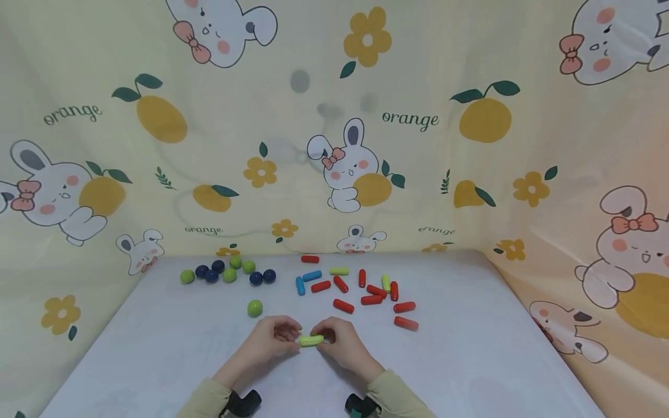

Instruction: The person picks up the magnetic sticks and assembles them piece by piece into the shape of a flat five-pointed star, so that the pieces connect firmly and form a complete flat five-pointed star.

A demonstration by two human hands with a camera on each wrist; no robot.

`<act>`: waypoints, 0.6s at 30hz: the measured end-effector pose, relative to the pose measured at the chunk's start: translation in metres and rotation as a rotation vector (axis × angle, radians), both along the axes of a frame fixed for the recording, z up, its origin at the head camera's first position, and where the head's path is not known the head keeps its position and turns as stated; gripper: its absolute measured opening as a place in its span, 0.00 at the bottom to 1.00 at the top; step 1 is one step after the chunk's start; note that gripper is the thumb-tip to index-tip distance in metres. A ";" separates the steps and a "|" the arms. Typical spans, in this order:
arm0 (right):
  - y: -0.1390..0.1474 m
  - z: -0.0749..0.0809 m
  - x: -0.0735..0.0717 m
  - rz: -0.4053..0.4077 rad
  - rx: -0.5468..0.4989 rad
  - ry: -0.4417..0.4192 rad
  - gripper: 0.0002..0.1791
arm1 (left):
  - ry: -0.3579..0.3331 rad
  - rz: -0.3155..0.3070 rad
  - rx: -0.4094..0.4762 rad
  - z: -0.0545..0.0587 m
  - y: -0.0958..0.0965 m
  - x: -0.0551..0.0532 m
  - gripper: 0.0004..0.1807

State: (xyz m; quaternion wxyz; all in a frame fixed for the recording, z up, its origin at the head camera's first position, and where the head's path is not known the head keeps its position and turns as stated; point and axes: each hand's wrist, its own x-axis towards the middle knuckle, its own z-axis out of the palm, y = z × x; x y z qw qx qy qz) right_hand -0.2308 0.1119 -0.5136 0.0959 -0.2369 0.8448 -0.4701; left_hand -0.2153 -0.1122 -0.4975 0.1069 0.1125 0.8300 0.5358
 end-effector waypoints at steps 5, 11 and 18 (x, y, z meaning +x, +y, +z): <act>0.000 0.002 0.002 -0.005 0.001 -0.010 0.14 | 0.081 0.082 0.016 0.015 -0.019 -0.007 0.18; 0.000 0.003 0.003 -0.012 0.008 -0.022 0.14 | 0.177 0.214 0.037 0.031 -0.045 -0.017 0.20; 0.000 0.003 0.001 -0.005 0.014 -0.022 0.14 | 0.242 0.327 0.083 0.034 -0.074 -0.026 0.20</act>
